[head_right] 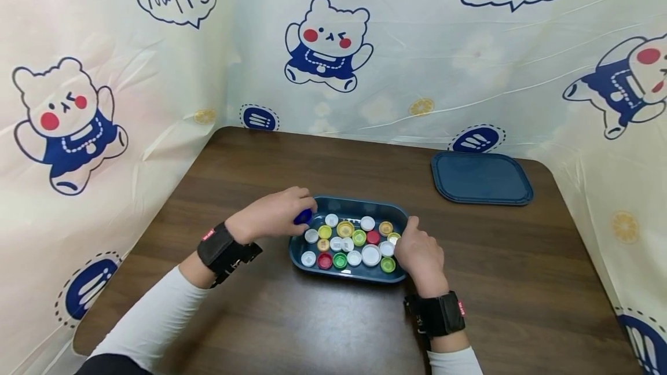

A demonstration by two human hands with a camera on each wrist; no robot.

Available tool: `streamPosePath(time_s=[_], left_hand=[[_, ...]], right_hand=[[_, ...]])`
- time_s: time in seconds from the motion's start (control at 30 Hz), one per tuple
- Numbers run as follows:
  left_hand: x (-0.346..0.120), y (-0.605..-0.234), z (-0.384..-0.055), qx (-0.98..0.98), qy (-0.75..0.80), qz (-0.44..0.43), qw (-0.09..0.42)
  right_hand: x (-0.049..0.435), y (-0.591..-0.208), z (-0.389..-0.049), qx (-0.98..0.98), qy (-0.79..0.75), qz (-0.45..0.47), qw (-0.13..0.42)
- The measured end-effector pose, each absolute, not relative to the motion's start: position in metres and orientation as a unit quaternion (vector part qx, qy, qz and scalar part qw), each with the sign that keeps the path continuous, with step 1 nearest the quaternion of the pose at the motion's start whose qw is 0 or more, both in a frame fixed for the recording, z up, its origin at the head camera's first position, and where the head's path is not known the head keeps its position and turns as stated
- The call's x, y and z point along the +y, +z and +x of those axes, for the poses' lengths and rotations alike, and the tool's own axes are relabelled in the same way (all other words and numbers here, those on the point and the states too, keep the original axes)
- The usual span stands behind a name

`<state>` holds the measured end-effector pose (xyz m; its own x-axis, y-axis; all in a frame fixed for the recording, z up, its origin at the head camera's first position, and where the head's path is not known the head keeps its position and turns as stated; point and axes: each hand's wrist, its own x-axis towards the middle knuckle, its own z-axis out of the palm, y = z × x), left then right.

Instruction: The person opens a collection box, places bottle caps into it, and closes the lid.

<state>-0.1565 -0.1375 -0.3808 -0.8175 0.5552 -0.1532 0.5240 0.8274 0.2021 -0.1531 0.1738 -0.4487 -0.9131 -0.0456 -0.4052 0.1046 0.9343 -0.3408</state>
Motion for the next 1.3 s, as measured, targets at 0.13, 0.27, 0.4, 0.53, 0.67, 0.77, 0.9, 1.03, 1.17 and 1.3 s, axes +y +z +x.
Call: streamPosePath(time_s=[0.13,0.27,0.4,0.53,0.67,0.77,0.9,1.03,1.17,1.3], left_hand=[[-0.125,-0.385,-0.16,0.944,0.075,0.304,0.102],[-0.123,-0.386,-0.163,0.944,0.077,0.309,0.092],[-0.129,-0.383,-0.165,0.944,0.084,0.307,0.089],[-0.136,-0.382,-0.164,0.944,0.083,0.307,0.091],[-0.144,-0.382,-0.163,0.946,0.082,0.301,0.09],[-0.152,-0.384,-0.161,0.949,0.086,0.292,0.087],[-0.163,-0.386,-0.158,0.953,0.096,0.276,0.081],[-0.178,-0.386,-0.153,0.959,0.104,0.253,0.076],[-0.197,-0.389,-0.146,0.965,0.102,0.229,0.07],[-0.222,-0.399,-0.132,0.972,0.096,0.199,0.075]], right_hand=[[0.174,-0.45,-0.153,0.96,-0.181,0.017,0.211],[0.175,-0.45,-0.154,0.961,-0.182,0.015,0.209],[0.175,-0.45,-0.154,0.961,-0.183,0.013,0.209],[0.174,-0.449,-0.154,0.96,-0.183,0.013,0.211],[0.174,-0.448,-0.154,0.96,-0.184,0.014,0.211],[0.173,-0.449,-0.153,0.96,-0.184,0.015,0.211],[0.174,-0.449,-0.153,0.96,-0.184,0.015,0.213],[0.175,-0.451,-0.153,0.961,-0.18,0.014,0.21],[0.175,-0.451,-0.153,0.963,-0.177,0.013,0.205],[0.175,-0.452,-0.153,0.962,-0.178,0.01,0.206]])
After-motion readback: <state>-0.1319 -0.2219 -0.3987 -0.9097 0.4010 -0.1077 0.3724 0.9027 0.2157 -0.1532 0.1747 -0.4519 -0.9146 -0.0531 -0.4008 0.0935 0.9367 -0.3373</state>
